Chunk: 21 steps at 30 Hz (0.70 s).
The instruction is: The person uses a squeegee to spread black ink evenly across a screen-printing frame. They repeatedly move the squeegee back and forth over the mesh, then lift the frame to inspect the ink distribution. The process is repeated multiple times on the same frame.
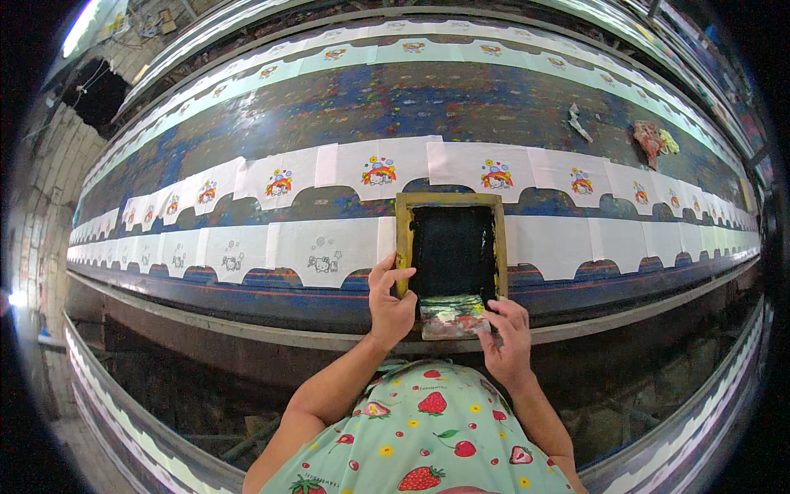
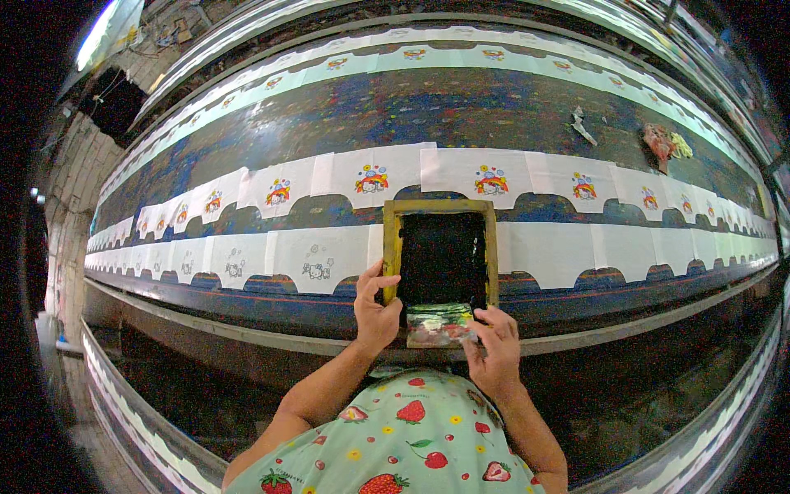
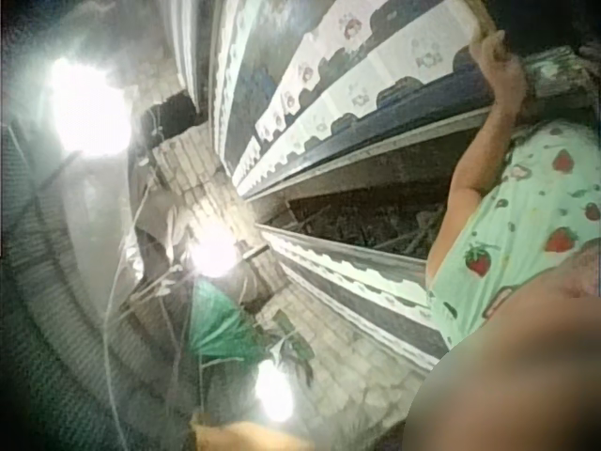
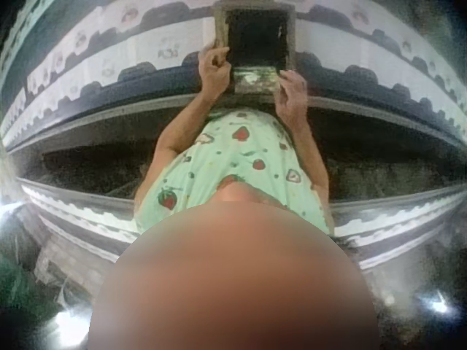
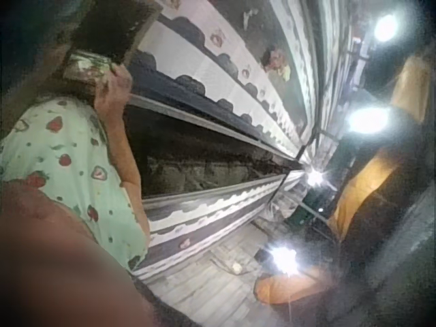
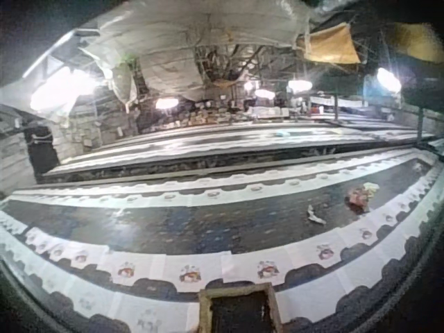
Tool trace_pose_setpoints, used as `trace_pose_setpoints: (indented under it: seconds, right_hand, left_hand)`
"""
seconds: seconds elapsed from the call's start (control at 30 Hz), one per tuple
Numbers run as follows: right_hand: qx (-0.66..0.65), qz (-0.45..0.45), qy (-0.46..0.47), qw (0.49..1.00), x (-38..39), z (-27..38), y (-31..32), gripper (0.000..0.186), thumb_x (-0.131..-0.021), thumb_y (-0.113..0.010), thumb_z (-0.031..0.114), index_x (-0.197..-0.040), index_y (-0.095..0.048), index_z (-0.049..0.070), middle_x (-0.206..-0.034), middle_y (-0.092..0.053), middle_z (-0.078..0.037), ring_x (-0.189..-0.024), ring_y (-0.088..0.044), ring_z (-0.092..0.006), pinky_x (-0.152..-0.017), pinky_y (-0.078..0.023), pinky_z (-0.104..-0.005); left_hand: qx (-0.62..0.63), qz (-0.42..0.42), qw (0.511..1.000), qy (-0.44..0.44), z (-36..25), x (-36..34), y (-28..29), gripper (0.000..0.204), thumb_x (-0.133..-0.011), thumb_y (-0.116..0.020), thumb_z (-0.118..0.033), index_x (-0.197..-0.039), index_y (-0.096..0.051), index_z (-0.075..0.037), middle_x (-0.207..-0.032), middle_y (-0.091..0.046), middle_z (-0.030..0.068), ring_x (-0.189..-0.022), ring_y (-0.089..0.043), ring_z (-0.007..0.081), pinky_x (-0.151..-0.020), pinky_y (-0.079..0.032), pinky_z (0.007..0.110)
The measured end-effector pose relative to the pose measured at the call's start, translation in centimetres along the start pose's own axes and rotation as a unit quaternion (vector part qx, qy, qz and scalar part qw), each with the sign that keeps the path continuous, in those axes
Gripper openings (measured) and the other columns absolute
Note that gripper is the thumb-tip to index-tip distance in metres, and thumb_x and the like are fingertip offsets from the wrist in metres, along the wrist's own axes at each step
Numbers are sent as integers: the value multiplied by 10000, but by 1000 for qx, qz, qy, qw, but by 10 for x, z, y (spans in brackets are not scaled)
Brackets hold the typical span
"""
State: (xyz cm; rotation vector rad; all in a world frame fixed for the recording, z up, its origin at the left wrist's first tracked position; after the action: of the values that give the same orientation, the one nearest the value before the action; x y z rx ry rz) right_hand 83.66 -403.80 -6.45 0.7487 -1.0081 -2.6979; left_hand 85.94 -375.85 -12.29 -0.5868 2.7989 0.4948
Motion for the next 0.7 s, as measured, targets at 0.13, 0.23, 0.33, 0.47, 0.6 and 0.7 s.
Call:
trace_pose_setpoints:
  seconds: [0.13, 0.23, 0.33, 0.47, 0.6, 0.7]
  right_hand:
    - [23, 82, 86, 993, -12, 24, -6, 393, -944, -882, 199, -1301, -767, 84, -1441, -673, -157, -1402, -626, -425, -1181, -490, -564]
    - [97, 149, 125, 976, -27, 36, -15, 426, -889, -879, 176, -1294, -773, 96, -1381, -675, -143, -1337, -655, -400, -1138, -508, -562]
    - [125, 208, 160, 957, -47, 40, -17, 403, -873, -826, 97, -1273, -779, 73, -1296, -706, -133, -1251, -684, -367, -1087, -536, -530]
    - [100, 273, 160, 943, -81, 34, -4, 365, -873, -746, 12, -1235, -785, 37, -1179, -750, -124, -1137, -711, -344, -1009, -576, -480]
    - [56, 365, 120, 922, -137, 11, -3, 296, -894, -712, 30, -1181, -780, 56, -1080, -740, -161, -1074, -708, -401, -973, -585, -501]
    - [55, 328, 110, 936, -178, -5, -10, 286, -913, -694, 13, -1175, -798, 59, -1081, -743, -191, -1085, -711, -434, -989, -585, -520]
  left_hand:
    - [-3, 7, 1000, 6, 3, -2, 0, 488, -795, -716, 139, -1222, -812, -77, -1597, -598, 252, -1523, -538, 419, -1287, -393, 496]
    - [-12, 13, 1000, 6, 5, -2, 0, 487, -807, -720, 129, -1241, -805, -75, -1597, -604, 248, -1512, -550, 418, -1284, -399, 497]
    - [-13, 14, 1000, 17, 9, -2, -2, 482, -827, -729, 115, -1264, -794, -76, -1593, -613, 238, -1497, -566, 416, -1273, -414, 489]
    - [12, 12, 998, 53, 12, -6, 4, 438, -897, -748, 89, -1310, -766, -58, -1542, -651, 218, -1422, -636, 371, -1211, -491, 440]
    - [28, 48, 991, 118, 12, -21, 13, 486, -935, -752, 65, -1410, -710, -33, -1450, -687, 204, -1213, -736, 298, -1048, -606, 401]
    - [-22, 97, 985, 142, 11, -32, 19, 636, -898, -781, 51, -1514, -646, -39, -1379, -685, 194, -1023, -762, 277, -959, -641, 415]
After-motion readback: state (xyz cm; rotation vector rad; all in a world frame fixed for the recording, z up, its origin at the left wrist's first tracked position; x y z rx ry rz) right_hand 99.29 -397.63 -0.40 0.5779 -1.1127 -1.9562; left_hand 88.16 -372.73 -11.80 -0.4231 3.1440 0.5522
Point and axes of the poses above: each hand's wrist, its own x-axis away from the middle knuckle, its own y-axis out of the back of the hand, z = x × y, the point moved 4 cm from there along -x, towards the middle knuckle
